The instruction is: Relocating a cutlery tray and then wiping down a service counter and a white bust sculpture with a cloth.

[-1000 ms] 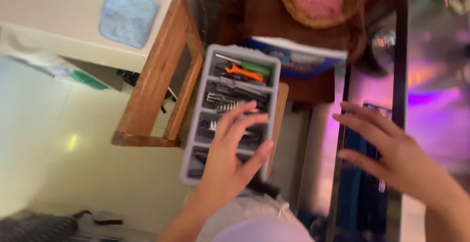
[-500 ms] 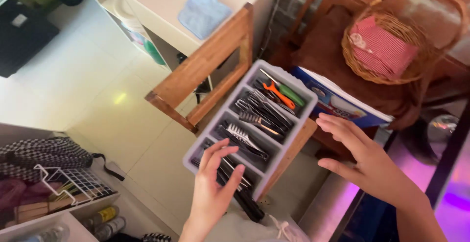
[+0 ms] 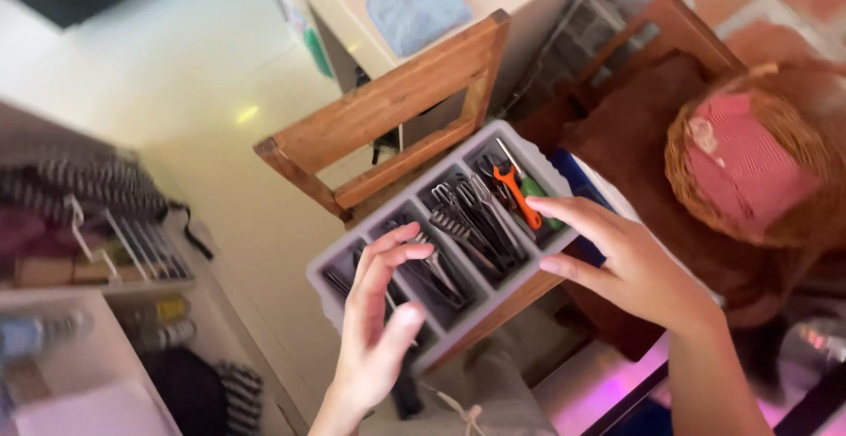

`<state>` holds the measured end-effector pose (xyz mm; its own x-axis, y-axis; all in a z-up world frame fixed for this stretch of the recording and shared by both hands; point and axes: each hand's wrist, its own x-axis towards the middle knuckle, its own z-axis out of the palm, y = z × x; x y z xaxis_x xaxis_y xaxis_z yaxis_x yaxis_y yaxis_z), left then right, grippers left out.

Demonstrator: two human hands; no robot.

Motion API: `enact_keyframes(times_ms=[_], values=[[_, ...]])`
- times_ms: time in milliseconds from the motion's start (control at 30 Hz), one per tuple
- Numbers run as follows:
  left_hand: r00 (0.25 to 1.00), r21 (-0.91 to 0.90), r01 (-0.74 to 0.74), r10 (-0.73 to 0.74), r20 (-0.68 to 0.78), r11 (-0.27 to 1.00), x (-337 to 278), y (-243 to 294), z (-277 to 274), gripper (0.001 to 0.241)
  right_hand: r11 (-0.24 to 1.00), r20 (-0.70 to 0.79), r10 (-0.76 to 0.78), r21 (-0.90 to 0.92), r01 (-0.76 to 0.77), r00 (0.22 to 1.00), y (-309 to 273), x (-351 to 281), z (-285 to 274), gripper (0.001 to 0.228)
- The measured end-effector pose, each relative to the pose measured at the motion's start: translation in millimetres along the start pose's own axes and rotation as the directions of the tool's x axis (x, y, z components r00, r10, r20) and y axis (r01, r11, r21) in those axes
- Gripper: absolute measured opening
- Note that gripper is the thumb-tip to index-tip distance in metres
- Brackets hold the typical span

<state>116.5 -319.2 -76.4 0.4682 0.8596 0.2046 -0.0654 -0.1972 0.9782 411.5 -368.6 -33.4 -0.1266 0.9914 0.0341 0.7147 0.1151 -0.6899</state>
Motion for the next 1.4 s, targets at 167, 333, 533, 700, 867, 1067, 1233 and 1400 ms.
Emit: enact_keyframes(times_ms=[167, 333, 533, 700, 867, 1067, 1233, 1400], values=[[0.985, -0.113, 0.029, -0.048, -0.166, 0.993, -10.1, -5.2, 65.2, 0.093, 0.992, 0.073, -0.122, 0.029, 0.12, 0.99, 47.3, 3.1, -25.8, 0.06], [0.942, -0.156, 0.021, -0.072, -0.329, 0.988, -19.8, -31.7, 115.4, 0.078, 0.979, 0.187, -0.202, 0.045, 0.197, 0.961, 77.4, 10.3, -47.2, 0.059], [0.837, -0.203, 0.218, -0.29, -0.464, 0.955, -24.4, -53.9, 123.2, 0.035, 0.965, 0.263, -0.263, 0.083, 0.25, 0.928, 88.2, 18.9, -42.2, 0.059], [0.705, -0.107, 0.256, -0.261, -0.66, 0.961, -44.3, -146.7, 83.2, 0.026, 0.905, 0.237, -0.219, 0.413, 0.106, 0.946, 116.9, 26.1, 2.2, 0.064], [0.553, -0.165, 0.386, -0.371, -0.746, 0.908, -84.4, -198.5, 39.3, 0.026, 0.79, 0.199, -0.05, 0.607, -0.083, 0.979, 162.5, 25.6, 53.1, 0.075], [0.555, -0.147, 0.375, -0.349, -0.755, 0.915, -105.7, -205.4, 23.8, 0.028, 0.835, 0.208, -0.024, 0.543, -0.095, 0.978, 168.6, 21.1, 58.2, 0.082], [0.45, -0.072, 0.57, -0.385, -0.806, 0.818, -124.1, -249.6, 16.3, 0.037, 0.846, 0.212, 0.076, 0.504, -0.176, 0.974, 231.4, 29.2, 75.5, 0.087], [0.363, 0.218, 0.754, -0.118, -0.924, 0.619, -142.9, -291.1, 11.7, 0.066, 0.835, 0.189, 0.187, 0.487, -0.257, 0.964, 310.6, 45.0, 103.3, 0.095]])
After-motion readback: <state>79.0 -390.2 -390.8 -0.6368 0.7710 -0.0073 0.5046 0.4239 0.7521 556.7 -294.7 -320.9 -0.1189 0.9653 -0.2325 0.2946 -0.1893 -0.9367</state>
